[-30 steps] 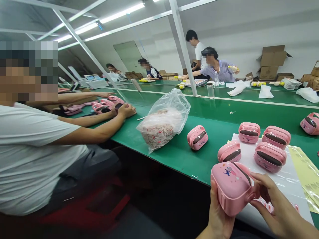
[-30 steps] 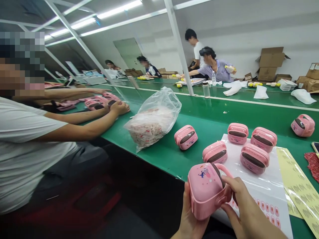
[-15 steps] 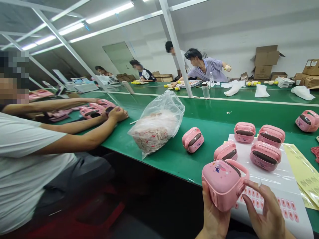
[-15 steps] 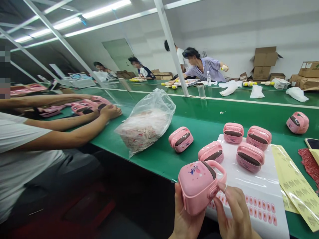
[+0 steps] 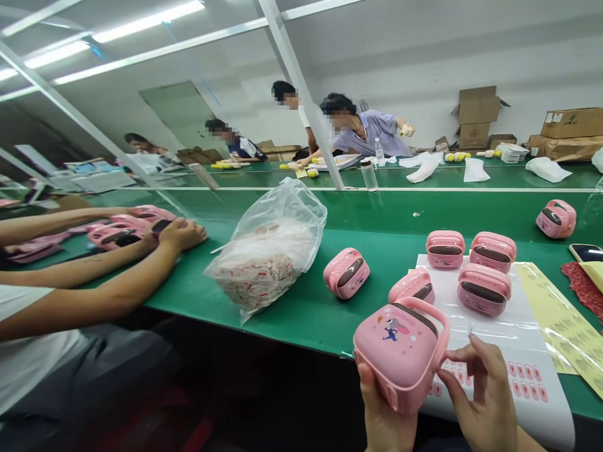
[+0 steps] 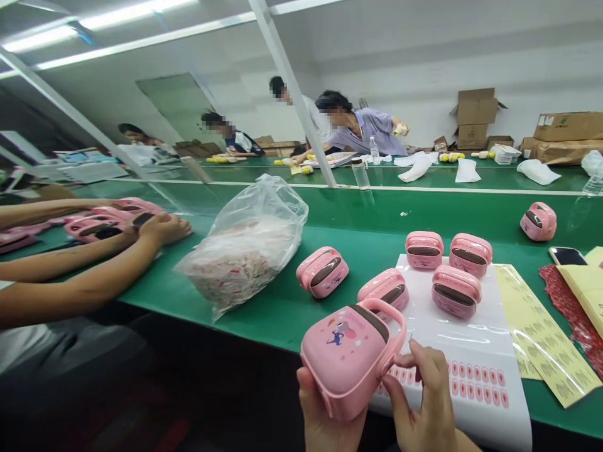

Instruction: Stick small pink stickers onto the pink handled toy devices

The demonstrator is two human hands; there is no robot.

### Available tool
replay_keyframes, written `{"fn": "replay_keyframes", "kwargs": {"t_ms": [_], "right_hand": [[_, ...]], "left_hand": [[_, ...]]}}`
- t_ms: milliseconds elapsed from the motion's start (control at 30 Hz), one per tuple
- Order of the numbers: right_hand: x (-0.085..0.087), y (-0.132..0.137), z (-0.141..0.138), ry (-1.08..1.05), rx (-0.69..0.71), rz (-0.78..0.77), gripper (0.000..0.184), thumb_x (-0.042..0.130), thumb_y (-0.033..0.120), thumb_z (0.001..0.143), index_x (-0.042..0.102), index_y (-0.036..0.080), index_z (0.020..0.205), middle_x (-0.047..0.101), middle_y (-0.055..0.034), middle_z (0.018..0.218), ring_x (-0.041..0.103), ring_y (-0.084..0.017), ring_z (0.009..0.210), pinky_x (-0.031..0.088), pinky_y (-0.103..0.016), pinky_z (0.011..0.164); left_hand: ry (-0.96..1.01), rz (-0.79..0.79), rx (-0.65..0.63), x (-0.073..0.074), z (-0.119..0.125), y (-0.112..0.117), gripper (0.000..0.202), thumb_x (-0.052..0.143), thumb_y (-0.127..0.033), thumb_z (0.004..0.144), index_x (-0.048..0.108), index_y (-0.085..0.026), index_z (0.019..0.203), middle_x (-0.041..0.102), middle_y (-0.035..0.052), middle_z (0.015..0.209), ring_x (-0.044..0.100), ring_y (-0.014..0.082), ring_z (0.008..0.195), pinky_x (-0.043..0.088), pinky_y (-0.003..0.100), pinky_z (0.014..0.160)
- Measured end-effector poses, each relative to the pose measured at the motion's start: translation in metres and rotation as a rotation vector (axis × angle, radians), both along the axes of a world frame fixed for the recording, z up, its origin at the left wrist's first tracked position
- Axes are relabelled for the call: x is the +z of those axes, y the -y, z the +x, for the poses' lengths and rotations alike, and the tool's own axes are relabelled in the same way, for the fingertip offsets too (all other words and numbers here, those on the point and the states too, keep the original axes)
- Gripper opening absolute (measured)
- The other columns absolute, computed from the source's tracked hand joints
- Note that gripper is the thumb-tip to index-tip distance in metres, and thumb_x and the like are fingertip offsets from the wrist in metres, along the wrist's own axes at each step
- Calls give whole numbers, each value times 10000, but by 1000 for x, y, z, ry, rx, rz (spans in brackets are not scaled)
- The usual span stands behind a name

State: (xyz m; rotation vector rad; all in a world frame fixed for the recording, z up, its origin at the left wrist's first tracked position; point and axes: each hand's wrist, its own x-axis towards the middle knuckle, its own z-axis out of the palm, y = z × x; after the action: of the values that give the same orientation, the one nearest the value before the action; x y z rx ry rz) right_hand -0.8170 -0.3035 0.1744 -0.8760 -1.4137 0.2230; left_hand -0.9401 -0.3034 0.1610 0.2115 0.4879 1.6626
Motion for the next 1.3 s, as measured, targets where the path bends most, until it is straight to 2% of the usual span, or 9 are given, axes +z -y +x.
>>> {"fn": "replay_keyframes", "kwargs": {"t_ms": [200,267,367,467,533,700,867,1067,1300], "right_hand": [[12,0,8,-384,334,-484,461,672,245,793,486,291,1213,555,-11,819,610,-156,740,559,-296,675],[20,-1,7,-493,416,-560,441,699,286,765,507,284,1162,542,-1,799,612,-153,713,560,-292,658],[27,0,3,-598,382,-590,415,703,315,751,517,278,1121,520,14,778,599,-136,665,546,-276,637],[31,4,1,-567,313,-577,412,699,249,739,526,288,1111,517,20,788,584,-122,657,513,-260,634],[36,4,4,-528,297,-572,418,691,209,723,532,285,1102,520,19,797,579,-121,664,488,-257,626],[61,-14,20,-536,519,-758,402,682,239,670,511,237,1034,534,-14,901,582,-125,704,445,-251,582],[90,-30,26,-392,699,-899,425,690,198,621,480,215,991,511,6,889,538,-88,654,414,-227,573],[101,-37,20,-187,655,-930,435,670,68,600,477,219,960,466,0,1004,536,-68,635,458,-252,612],[105,-41,21,-152,655,-967,444,706,46,593,462,217,922,468,24,960,547,-57,613,457,-249,637]], "left_hand": [[-36,-210,74,-7,-5,-2,605,637,-603,687,517,-415,1250,667,33,1172,600,306,1074,463,481,922],[-53,-234,81,-1,-1,-3,604,601,-654,681,540,-408,1230,658,38,1187,581,313,1101,467,485,914],[-99,-302,110,14,8,-6,617,535,-706,691,576,-366,1204,662,61,1176,574,320,1108,506,470,855],[-132,-327,189,27,11,-12,584,522,-682,720,594,-344,1190,683,49,1138,606,292,1069,562,361,731],[-117,-256,219,33,7,-16,517,526,-631,757,593,-351,1187,699,19,1109,638,256,1020,569,307,695],[-30,10,24,37,-4,-19,401,548,-515,811,650,-280,1119,734,60,1011,693,267,885,572,400,732],[-2,71,-148,42,-2,-15,376,545,-469,831,706,-189,1023,724,149,1001,679,322,916,569,428,731],[108,85,-268,49,-3,-14,422,475,-497,859,713,-178,999,731,151,970,670,306,947,553,405,786],[74,-1,-243,50,-1,-13,459,423,-488,878,715,-149,977,733,173,923,686,296,901,562,400,754]]}}
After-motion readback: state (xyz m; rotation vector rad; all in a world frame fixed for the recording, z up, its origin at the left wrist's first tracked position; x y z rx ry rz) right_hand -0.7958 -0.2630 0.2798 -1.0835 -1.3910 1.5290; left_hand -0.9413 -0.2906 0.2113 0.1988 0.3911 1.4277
